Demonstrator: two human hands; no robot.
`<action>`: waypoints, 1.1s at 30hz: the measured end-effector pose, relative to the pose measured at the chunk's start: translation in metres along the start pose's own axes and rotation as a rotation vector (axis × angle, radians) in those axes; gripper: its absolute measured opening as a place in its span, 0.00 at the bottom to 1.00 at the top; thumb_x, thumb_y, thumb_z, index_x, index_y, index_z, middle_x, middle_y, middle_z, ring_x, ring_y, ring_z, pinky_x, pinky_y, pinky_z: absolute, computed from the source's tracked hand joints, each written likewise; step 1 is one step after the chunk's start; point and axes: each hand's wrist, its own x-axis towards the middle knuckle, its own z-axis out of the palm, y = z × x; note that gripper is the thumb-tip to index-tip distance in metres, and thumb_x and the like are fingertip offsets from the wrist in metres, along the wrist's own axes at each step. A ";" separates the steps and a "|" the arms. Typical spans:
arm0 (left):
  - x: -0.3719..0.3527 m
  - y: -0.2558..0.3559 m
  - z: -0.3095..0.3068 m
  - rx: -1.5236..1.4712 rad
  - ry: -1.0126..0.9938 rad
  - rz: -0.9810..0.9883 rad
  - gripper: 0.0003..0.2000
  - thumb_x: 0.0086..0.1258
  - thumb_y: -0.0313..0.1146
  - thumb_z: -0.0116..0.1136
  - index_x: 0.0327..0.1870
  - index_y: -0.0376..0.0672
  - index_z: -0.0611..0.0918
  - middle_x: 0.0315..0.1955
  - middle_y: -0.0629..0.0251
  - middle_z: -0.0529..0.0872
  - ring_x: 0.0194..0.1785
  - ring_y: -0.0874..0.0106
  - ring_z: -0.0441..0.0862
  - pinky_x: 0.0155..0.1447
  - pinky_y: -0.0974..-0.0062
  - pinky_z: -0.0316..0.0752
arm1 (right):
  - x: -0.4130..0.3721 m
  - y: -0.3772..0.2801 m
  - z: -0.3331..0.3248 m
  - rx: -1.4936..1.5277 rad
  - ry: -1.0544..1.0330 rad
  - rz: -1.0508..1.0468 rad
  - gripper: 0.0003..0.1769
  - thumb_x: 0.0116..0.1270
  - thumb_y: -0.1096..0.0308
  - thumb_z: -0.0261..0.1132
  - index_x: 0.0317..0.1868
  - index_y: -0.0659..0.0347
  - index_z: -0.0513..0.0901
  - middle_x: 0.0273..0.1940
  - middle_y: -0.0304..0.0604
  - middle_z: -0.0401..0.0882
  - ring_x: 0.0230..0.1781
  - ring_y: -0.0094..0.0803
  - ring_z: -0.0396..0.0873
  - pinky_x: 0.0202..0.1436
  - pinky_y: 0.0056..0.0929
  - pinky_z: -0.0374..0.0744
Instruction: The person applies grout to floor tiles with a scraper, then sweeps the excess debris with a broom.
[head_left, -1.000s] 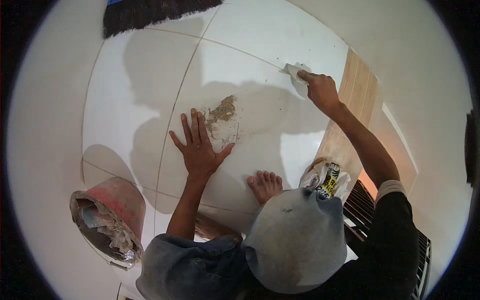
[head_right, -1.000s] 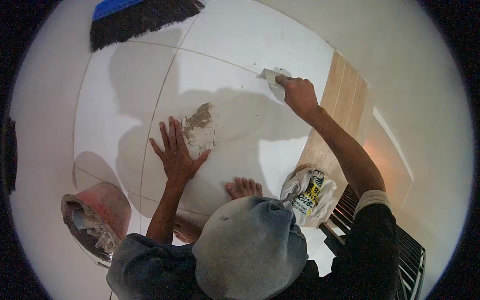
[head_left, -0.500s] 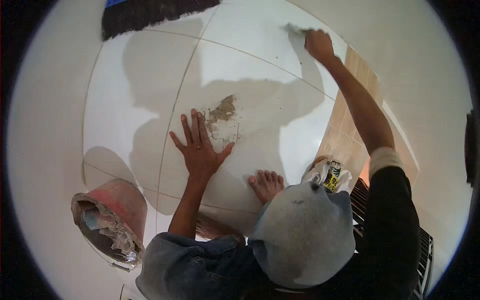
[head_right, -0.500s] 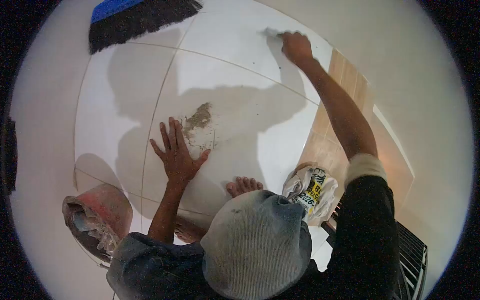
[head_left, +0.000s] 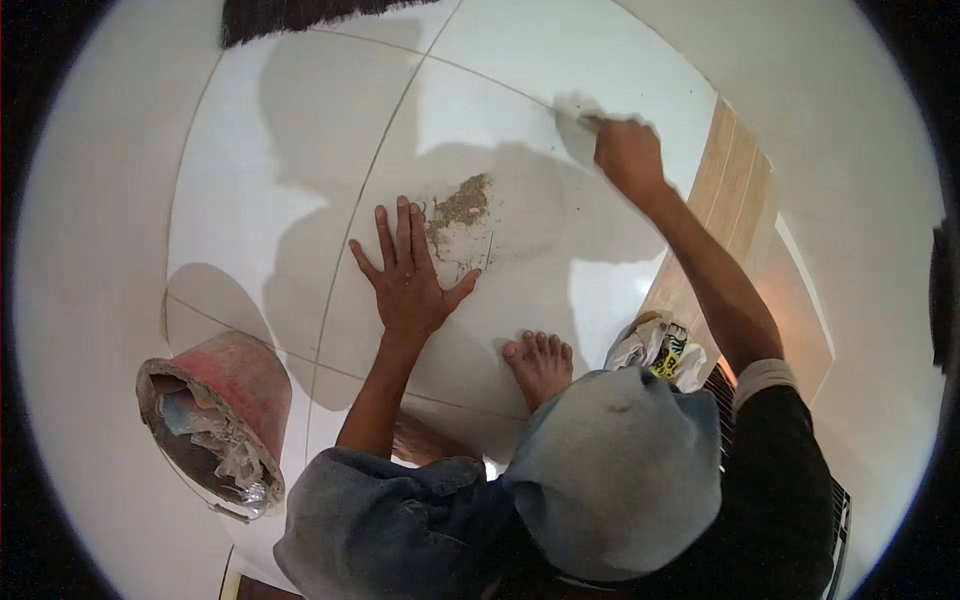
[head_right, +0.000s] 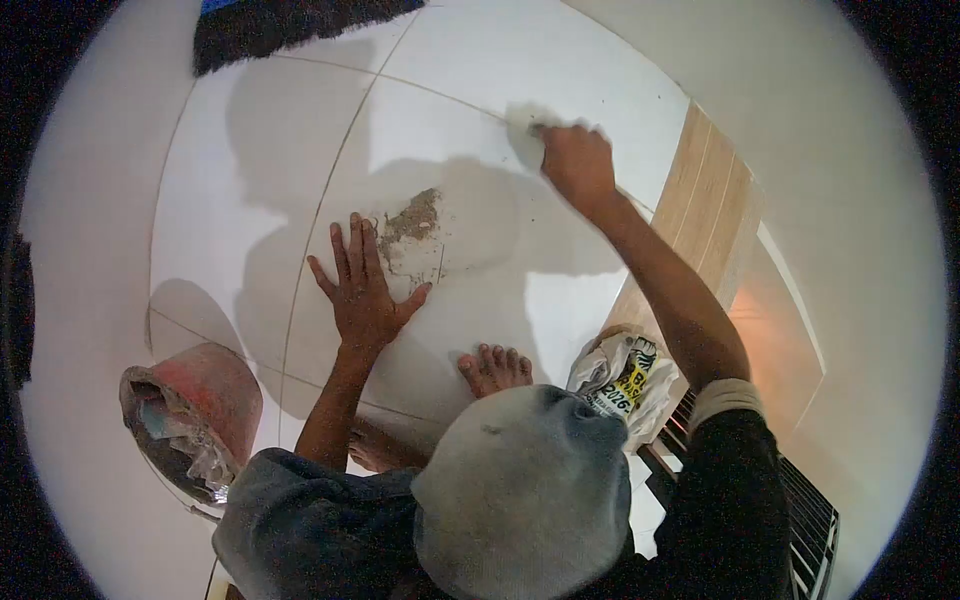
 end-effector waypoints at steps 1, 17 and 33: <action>0.000 0.000 0.001 -0.001 0.012 0.007 0.58 0.57 0.69 0.62 0.79 0.34 0.53 0.81 0.52 0.49 0.84 0.50 0.37 0.76 0.30 0.27 | 0.020 0.011 0.001 0.037 0.124 0.045 0.14 0.59 0.74 0.62 0.45 0.56 0.89 0.34 0.53 0.86 0.37 0.48 0.85 0.42 0.50 0.82; -0.001 0.002 -0.001 0.001 -0.011 -0.023 0.59 0.56 0.69 0.64 0.80 0.37 0.52 0.81 0.56 0.49 0.84 0.52 0.38 0.76 0.30 0.26 | 0.005 0.011 0.018 0.075 0.239 -0.070 0.15 0.67 0.75 0.56 0.52 0.54 0.80 0.45 0.47 0.87 0.37 0.51 0.86 0.37 0.51 0.83; -0.003 0.006 0.005 0.016 0.012 0.002 0.57 0.59 0.70 0.60 0.79 0.34 0.56 0.80 0.57 0.52 0.84 0.51 0.39 0.75 0.28 0.27 | 0.006 0.065 0.019 -0.044 0.154 0.171 0.24 0.58 0.78 0.61 0.55 0.47 0.87 0.36 0.48 0.88 0.31 0.46 0.86 0.38 0.45 0.83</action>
